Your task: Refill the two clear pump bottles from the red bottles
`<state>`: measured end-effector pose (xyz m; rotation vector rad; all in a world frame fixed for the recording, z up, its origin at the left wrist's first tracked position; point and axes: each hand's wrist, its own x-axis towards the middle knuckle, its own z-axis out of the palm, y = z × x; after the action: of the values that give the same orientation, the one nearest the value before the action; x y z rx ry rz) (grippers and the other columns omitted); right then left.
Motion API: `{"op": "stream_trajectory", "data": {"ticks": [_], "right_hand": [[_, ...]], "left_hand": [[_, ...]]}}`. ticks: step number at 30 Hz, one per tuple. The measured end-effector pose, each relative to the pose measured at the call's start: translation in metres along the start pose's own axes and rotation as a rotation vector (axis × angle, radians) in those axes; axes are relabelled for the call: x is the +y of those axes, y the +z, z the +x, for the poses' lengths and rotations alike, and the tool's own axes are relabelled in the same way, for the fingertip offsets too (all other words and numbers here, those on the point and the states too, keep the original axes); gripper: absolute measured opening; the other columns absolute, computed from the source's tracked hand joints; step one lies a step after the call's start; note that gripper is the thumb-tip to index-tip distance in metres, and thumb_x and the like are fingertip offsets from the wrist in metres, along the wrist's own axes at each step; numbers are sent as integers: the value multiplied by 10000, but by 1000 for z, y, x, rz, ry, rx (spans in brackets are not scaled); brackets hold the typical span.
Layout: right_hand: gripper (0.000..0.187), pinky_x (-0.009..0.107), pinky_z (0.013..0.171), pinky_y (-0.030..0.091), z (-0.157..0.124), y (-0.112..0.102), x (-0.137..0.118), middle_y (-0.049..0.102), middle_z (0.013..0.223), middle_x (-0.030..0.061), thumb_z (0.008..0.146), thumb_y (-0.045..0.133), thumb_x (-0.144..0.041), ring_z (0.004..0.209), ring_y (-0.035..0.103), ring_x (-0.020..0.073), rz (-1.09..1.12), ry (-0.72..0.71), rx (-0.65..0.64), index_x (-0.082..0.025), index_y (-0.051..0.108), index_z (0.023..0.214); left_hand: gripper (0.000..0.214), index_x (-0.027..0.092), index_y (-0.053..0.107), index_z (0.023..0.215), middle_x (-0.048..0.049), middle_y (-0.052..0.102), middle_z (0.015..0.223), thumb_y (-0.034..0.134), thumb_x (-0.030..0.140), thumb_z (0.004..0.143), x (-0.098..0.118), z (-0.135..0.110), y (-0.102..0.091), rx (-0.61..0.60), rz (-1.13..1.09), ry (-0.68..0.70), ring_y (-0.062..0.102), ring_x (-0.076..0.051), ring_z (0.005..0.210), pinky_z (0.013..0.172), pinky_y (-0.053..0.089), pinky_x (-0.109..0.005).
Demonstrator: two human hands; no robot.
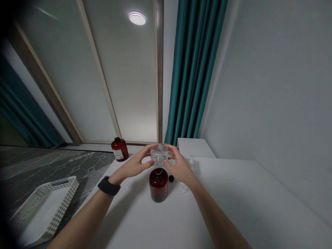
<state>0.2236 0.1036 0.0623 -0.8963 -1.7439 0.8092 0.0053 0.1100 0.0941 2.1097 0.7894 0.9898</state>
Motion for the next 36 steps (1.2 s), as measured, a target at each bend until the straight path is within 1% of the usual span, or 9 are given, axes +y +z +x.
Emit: {"op": "stream_trajectory", "data": {"ticks": [9, 14, 20, 29, 33, 36], "right_hand": [[508, 463, 1074, 474, -7, -2, -2, 516, 1423, 81, 869, 603, -217, 1294, 534, 239, -40, -1, -18, -305, 462, 1348], [521, 474, 1094, 459, -10, -2, -4, 530, 1411, 72, 870, 608, -213, 1307, 530, 243, -68, 3, -18, -315, 461, 1359], [548, 487, 1108, 449, -12, -2, -4, 521, 1423, 79, 863, 624, -200, 1326, 518, 253, -75, -10, -27, -310, 451, 1370], [514, 473, 1116, 448, -15, -3, -6, 508, 1424, 68, 881, 594, -187, 1317, 517, 233, -65, -45, -38, -319, 444, 1355], [489, 474, 1119, 445, -15, -3, -6, 501, 1429, 75, 892, 582, -190, 1325, 504, 232, -65, -82, -23, -310, 446, 1346], [483, 471, 1119, 448, -15, -3, -6, 507, 1420, 76, 889, 578, -183, 1330, 501, 229, -64, -83, -18, -306, 449, 1337]], "left_hand": [[595, 274, 433, 1425, -116, 500, 1473, 643, 182, 876, 0, -3, 0, -10, 34, 48, 526, -287, 1315, 1124, 430, -545], [603, 261, 428, 1428, -126, 497, 1471, 640, 161, 872, 5, -6, -1, -18, 45, 57, 508, -289, 1336, 1126, 435, -536], [624, 271, 395, 1449, -108, 473, 1490, 633, 166, 882, 5, -8, -2, -38, 96, 78, 491, -273, 1352, 1153, 413, -522], [665, 281, 384, 1459, -97, 470, 1492, 640, 141, 861, 1, -8, 0, -42, 174, 95, 495, -285, 1342, 1140, 433, -509], [645, 293, 395, 1444, -87, 488, 1471, 641, 153, 864, 3, -7, 1, -22, 206, 122, 506, -287, 1322, 1133, 435, -509], [627, 293, 410, 1428, -82, 499, 1455, 641, 157, 862, 5, -6, 1, -19, 216, 137, 512, -285, 1311, 1132, 431, -505]]}}
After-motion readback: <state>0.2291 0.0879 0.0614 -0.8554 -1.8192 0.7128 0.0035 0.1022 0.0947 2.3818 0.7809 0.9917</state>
